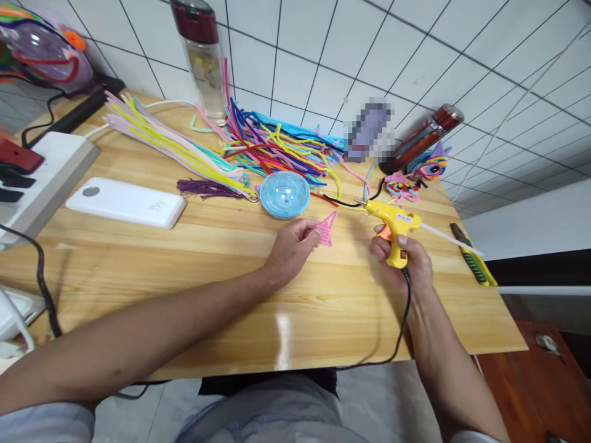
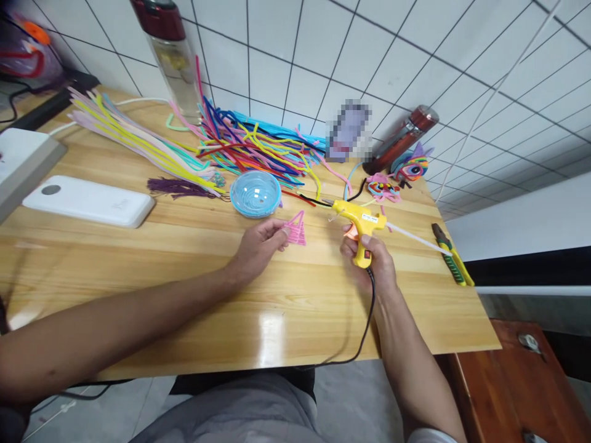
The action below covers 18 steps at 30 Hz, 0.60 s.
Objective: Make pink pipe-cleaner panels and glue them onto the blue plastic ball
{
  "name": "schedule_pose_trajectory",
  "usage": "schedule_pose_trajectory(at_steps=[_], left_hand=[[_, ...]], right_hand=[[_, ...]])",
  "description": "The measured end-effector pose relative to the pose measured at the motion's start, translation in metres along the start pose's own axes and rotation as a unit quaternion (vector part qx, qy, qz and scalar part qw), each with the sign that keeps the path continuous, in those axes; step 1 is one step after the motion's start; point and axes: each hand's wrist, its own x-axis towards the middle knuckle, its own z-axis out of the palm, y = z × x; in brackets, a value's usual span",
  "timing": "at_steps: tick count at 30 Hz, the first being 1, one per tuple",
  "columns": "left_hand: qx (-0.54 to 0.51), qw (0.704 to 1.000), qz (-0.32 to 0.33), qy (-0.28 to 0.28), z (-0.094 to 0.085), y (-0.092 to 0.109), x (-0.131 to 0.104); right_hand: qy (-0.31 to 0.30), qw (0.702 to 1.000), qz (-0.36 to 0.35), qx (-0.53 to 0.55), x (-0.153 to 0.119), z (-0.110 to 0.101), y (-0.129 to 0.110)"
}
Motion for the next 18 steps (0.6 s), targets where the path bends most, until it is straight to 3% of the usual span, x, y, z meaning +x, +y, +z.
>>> schedule_pose_trajectory(at_steps=[8, 18], left_hand=[[-0.016, 1.000, 0.004, 0.010, 0.001, -0.002, 0.002], [-0.003, 1.000, 0.025, 0.004, -0.001, -0.003, 0.001]], right_hand=[[-0.025, 0.989, -0.085, -0.118, -0.027, 0.020, 0.003], [-0.066, 0.945, -0.168, -0.274, -0.039, 0.001, 0.017]])
